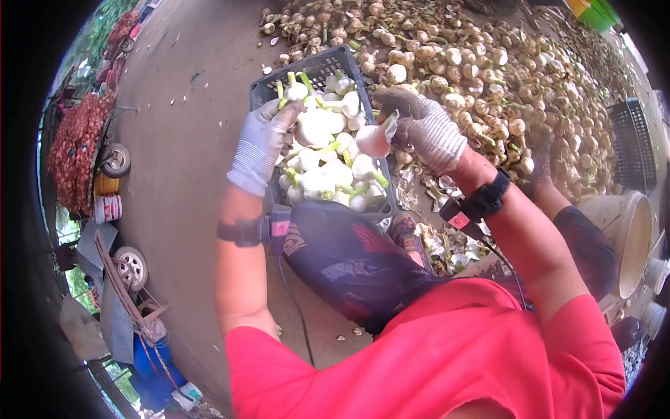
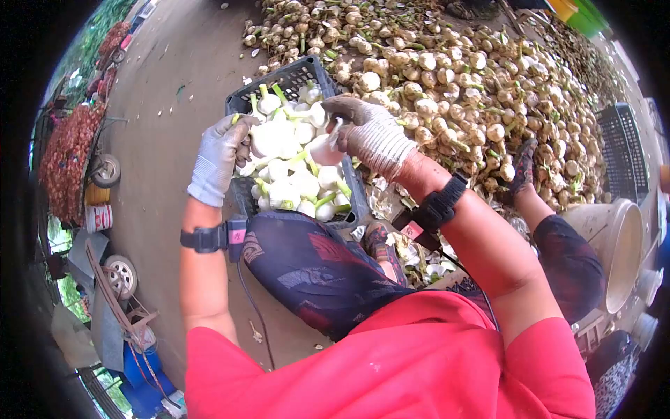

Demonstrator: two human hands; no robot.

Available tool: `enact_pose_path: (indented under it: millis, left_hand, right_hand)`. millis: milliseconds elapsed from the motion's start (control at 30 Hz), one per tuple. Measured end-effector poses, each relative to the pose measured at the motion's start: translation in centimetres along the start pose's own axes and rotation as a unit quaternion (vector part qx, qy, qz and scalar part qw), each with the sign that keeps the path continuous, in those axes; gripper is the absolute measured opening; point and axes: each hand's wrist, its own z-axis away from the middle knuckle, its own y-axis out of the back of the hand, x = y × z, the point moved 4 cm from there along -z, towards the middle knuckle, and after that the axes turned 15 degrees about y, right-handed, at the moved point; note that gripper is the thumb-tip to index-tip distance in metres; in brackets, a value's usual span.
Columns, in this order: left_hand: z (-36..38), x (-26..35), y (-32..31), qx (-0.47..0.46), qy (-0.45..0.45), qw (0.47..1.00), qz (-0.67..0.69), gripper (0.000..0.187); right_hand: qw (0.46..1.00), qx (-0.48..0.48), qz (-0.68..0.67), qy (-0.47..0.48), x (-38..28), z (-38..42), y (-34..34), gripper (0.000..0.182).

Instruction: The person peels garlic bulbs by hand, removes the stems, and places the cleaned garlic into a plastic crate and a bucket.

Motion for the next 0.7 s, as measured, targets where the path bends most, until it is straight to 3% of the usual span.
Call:
enact_pose_path:
  millis: [33,100,133,167,233,300,367,433,500,533,567,633,700]
  left_hand:
    - [1.0,0.7,-1.0,-0.051,0.021,0.998,0.018,0.02]
    - [2.3,2.6,-7.3,-0.03,-0.248,0.953,-0.174,0.023]
    - [4.1,3.6,-9.7,-0.012,-0.273,0.935,-0.225,0.023]
    - [6.4,4.3,-12.2,0.008,-0.297,0.914,-0.276,0.024]
    - [10.5,4.8,-17.4,0.115,-0.391,0.82,-0.401,0.025]
    - [13.1,3.5,-22.6,0.048,-0.371,0.871,-0.318,0.024]
    - [15.5,2.7,-27.5,0.001,-0.413,0.873,-0.26,0.027]
    - [17.7,3.2,-31.8,-0.11,-0.419,0.885,-0.171,0.033]
    - [20.8,4.8,-34.3,-0.189,-0.455,0.867,-0.074,0.04]
    - [22.3,5.7,-34.8,-0.191,-0.527,0.828,-0.033,0.045]
    - [23.0,6.7,-35.1,-0.248,-0.508,0.824,-0.041,0.047]
    - [23.3,7.0,-35.2,-0.26,-0.528,0.805,-0.072,0.045]
    - [21.6,4.9,-35.5,-0.303,-0.481,0.819,-0.077,0.037]
  right_hand:
    - [0.998,-0.013,0.037,0.053,-1.7,0.6,-0.2,0.051]
    - [0.974,-0.054,0.212,0.065,-5.2,3.6,-0.7,0.045]
    - [0.957,-0.037,0.264,0.119,-5.2,4.7,-0.1,0.037]
    - [0.927,-0.043,0.357,0.108,-5.1,6.1,1.0,0.033]
    - [0.952,0.011,0.282,0.118,-5.1,10.2,3.9,0.031]
    - [0.945,0.109,0.281,0.13,-5.3,14.7,7.3,0.027]
    - [0.947,0.188,0.231,0.121,-3.9,19.8,10.8,0.025]
    - [0.91,0.212,0.334,0.123,-5.0,25.1,15.1,0.027]
    - [0.911,0.315,0.246,0.104,-5.4,30.7,20.8,0.029]
    - [0.895,0.368,0.24,0.075,-8.1,32.7,22.4,0.03]
    - [0.872,0.426,0.236,0.045,-11.6,35.0,24.3,0.031]
    - [0.826,0.49,0.242,0.138,-15.8,38.9,28.2,0.029]
    - [0.702,0.452,0.549,0.033,-18.2,43.7,34.8,0.032]
